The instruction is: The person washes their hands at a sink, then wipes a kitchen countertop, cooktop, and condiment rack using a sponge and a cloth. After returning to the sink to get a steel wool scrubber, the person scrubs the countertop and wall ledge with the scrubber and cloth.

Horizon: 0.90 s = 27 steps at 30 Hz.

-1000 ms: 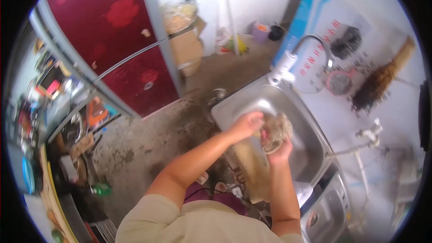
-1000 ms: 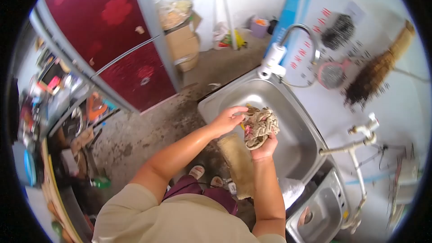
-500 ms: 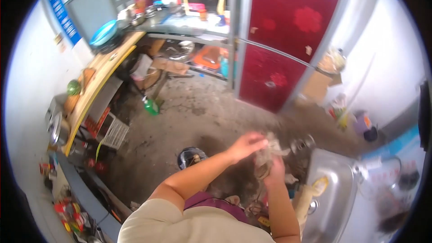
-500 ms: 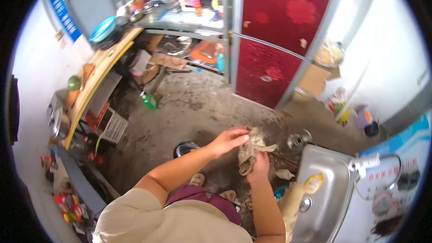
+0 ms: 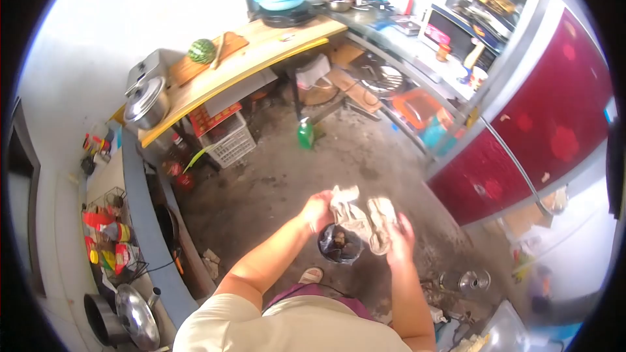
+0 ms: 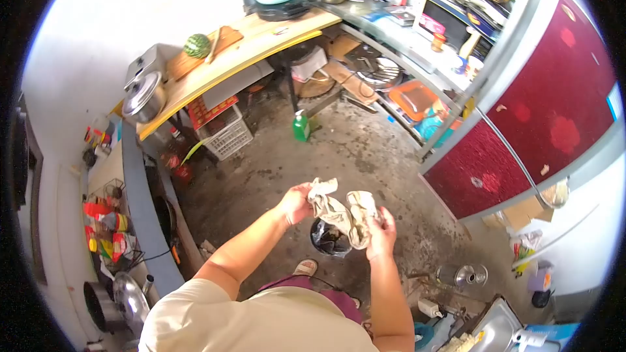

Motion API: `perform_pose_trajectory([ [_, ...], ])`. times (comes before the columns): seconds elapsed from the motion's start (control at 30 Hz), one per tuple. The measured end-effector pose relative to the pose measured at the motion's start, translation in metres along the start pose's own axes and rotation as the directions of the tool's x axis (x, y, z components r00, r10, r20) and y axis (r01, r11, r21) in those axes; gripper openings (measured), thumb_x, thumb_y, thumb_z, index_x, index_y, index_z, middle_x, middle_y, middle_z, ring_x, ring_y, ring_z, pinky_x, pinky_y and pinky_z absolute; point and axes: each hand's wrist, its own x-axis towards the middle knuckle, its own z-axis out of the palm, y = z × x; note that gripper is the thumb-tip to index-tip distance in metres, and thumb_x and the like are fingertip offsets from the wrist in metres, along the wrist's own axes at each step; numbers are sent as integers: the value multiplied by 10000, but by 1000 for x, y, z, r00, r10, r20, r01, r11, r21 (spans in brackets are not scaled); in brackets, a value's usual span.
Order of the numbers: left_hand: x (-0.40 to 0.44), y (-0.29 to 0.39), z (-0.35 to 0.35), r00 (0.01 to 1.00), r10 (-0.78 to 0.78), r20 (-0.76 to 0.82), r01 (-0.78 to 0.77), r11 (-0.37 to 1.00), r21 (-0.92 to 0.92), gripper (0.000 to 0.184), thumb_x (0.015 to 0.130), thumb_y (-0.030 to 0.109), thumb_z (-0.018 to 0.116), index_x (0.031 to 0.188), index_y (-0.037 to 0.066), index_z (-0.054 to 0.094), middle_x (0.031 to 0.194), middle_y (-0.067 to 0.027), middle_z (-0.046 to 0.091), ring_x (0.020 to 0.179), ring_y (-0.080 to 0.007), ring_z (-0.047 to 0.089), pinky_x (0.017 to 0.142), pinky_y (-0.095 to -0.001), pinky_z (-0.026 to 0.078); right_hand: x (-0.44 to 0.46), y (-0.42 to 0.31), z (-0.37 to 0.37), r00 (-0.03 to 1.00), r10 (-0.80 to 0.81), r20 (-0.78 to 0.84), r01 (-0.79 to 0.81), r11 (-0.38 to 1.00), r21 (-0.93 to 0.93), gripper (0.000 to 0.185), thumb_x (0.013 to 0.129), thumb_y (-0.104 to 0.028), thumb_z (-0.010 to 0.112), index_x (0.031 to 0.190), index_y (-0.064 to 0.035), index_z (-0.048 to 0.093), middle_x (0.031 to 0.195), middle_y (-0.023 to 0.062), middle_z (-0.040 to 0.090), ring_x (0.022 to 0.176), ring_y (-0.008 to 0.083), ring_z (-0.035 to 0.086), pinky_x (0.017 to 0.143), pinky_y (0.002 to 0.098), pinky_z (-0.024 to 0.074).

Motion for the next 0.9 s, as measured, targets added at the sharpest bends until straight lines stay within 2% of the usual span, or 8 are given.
perform_pose_trajectory([
  [0.23,8,38,-72,975,168,-146,-201,945,-259,233,950,189,386,1050,66,556,919,-75,620,805,-218,596,747,-441,513,33,13,32,982,86,170,-114,981,158,316,936,-136,460,1215,13,477,1183,133,564,1068,242,561,911,383,464],
  [0.3,7,43,-80,990,138,-14,-135,934,-331,221,938,210,414,1058,70,535,933,-76,614,793,-225,593,756,-442,505,40,16,32,971,150,183,-192,953,235,376,946,-225,443,1254,-11,473,1220,128,549,1122,275,524,960,445,419],
  [0.4,8,38,-95,990,144,-2,-144,990,-4,239,841,124,448,1050,71,552,982,-89,606,887,-232,583,807,-408,478,41,8,41,948,253,192,-305,896,322,473,954,-344,390,1292,-18,440,1285,135,505,1174,295,483,1018,458,353],
  [0.53,16,20,-88,972,189,141,-233,862,451,482,736,106,558,1214,59,524,1263,-110,505,1232,-233,408,1032,-369,305,31,-13,53,837,142,529,-406,810,424,594,941,-449,355,1354,-22,355,1335,163,450,1213,311,451,1029,451,346],
  [0.63,13,9,-34,964,36,262,-163,860,483,581,786,126,682,1309,53,439,1324,-113,448,1298,-233,324,1072,-367,253,20,-24,70,772,133,622,-439,819,370,648,927,-481,366,1368,-9,315,1328,173,450,1183,313,480,984,441,400],
  [0.67,21,-1,-22,916,103,387,-287,843,454,602,802,114,688,1327,40,402,1323,-103,448,1271,-215,353,1066,-362,269,18,-26,71,737,122,664,-414,859,301,669,920,-494,372,1373,-6,299,1322,169,455,1172,312,490,966,429,418],
  [0.77,43,-25,-10,948,102,302,-248,829,501,290,866,132,625,1115,-7,572,1032,-41,624,963,-133,561,910,-296,431,29,-26,47,692,156,705,-420,881,217,558,899,-251,517,1369,-28,316,1330,132,456,1155,274,509,941,382,441],
  [0.9,50,-32,-11,948,228,223,-318,743,589,217,921,198,554,951,-1,633,850,-22,641,811,-85,558,776,-253,451,33,-44,22,872,194,449,-219,976,4,511,797,40,567,1279,-29,413,1201,103,539,1026,206,574,852,316,485],
])
